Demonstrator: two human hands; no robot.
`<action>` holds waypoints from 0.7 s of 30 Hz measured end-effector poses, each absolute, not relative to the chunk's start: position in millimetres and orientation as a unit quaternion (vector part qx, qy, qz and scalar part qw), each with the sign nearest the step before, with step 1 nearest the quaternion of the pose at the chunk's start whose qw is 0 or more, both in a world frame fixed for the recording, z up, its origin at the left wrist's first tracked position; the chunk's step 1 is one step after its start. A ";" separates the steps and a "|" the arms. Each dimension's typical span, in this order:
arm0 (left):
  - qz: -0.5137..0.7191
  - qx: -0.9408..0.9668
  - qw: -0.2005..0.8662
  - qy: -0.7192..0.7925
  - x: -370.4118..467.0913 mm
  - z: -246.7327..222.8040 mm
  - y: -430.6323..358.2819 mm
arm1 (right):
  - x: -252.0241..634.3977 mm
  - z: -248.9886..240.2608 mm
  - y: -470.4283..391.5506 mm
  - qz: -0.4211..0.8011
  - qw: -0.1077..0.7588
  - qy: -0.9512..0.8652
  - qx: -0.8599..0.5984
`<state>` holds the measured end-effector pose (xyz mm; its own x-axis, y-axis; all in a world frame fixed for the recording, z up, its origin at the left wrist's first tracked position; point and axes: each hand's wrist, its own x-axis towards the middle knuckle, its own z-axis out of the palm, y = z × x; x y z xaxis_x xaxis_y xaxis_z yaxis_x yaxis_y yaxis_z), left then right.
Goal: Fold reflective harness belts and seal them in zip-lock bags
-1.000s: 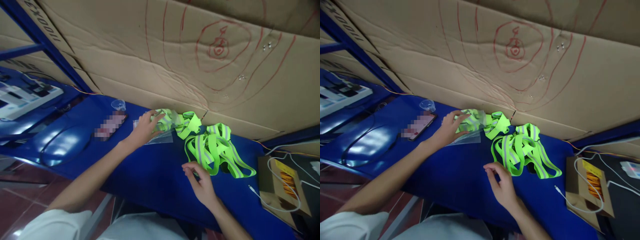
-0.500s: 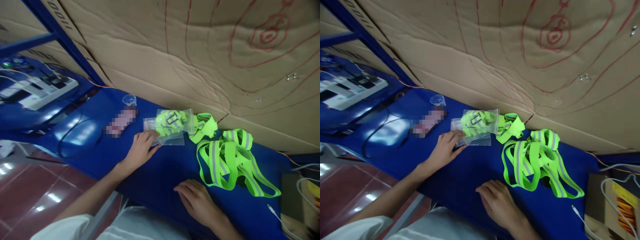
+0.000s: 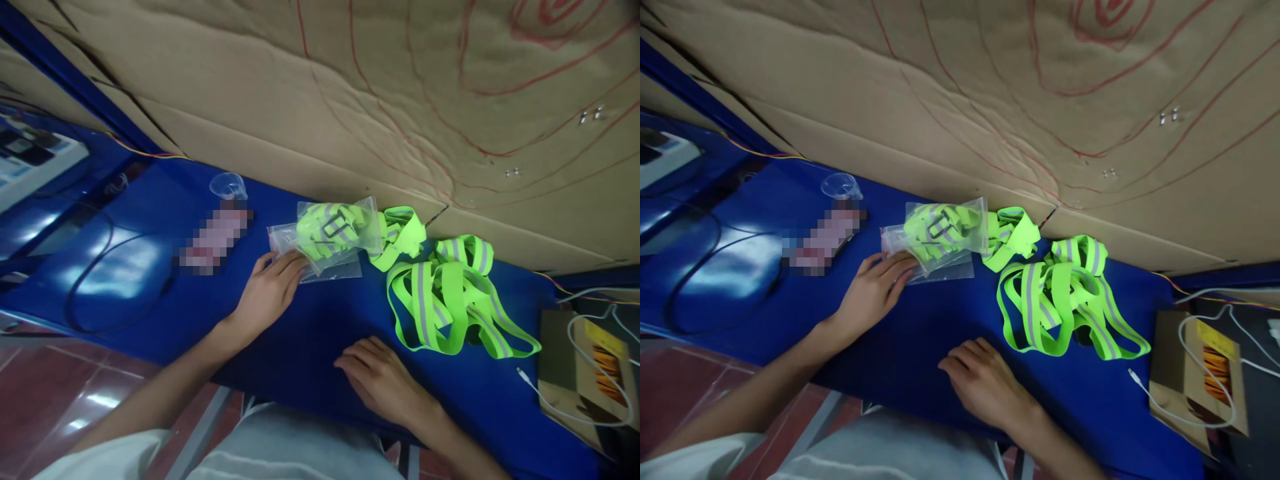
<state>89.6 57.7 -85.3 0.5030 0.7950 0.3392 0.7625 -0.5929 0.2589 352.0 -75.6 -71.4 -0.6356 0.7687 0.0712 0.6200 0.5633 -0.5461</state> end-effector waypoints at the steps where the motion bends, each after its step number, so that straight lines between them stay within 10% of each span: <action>1: 0.206 0.863 0.032 0.460 87.9 -86.8 59.2 | 352.3 -72.1 -75.5 0.252 0.156 -0.867 -0.400; 21: 0.336 0.813 0.042 0.474 85.3 -25.4 69.1 | 357.0 -75.0 -76.7 0.276 0.154 -0.858 -0.404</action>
